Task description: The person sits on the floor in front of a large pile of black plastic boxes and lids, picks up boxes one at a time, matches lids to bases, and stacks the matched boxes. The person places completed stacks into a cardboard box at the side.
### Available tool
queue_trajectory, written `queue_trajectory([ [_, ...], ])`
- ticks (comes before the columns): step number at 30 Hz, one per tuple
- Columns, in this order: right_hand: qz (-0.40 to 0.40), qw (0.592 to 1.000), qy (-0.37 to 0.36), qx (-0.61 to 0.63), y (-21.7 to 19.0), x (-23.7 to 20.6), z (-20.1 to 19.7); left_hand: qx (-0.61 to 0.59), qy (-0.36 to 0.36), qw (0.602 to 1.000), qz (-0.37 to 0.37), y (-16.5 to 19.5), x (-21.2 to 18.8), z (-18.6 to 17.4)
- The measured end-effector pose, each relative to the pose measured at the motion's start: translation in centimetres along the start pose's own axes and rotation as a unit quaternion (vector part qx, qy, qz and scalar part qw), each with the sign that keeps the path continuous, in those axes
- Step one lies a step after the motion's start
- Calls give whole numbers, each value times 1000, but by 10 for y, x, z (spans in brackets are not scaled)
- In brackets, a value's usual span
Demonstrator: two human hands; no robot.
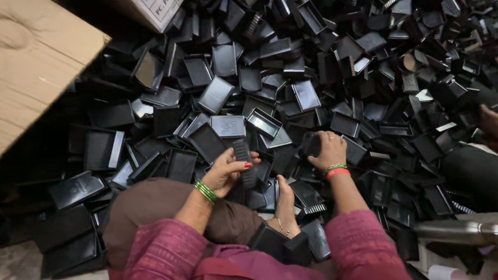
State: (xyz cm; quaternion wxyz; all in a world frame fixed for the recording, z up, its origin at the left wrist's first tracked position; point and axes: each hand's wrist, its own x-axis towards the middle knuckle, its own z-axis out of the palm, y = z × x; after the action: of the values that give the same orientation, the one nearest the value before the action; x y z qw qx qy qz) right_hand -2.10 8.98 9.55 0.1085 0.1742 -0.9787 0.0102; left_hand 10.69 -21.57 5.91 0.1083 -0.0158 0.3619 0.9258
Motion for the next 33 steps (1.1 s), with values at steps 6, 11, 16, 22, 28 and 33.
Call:
queue_trajectory([
  [6, 102, 951, 133, 259, 16, -9, 10, 210, 88, 969, 93, -14, 12, -1],
  [11, 160, 763, 171, 602, 36, -31, 8, 531, 153, 825, 122, -17, -9, 35],
  [16, 185, 792, 68, 578, 83, -116, -1, 588, -28, 807, 43, -34, -37, 57],
  [22, 185, 728, -204, 627, 81, -250, -12, 768, -257, 581, 85, -90, -52, 85],
  [28, 212, 631, -142, 732, 57, -279, -2, 839, -358, 407, -52, -128, -50, 100],
  [33, 224, 657, -79, 716, 59, -235, 15, 848, -312, 425, 54, -138, -68, 102],
])
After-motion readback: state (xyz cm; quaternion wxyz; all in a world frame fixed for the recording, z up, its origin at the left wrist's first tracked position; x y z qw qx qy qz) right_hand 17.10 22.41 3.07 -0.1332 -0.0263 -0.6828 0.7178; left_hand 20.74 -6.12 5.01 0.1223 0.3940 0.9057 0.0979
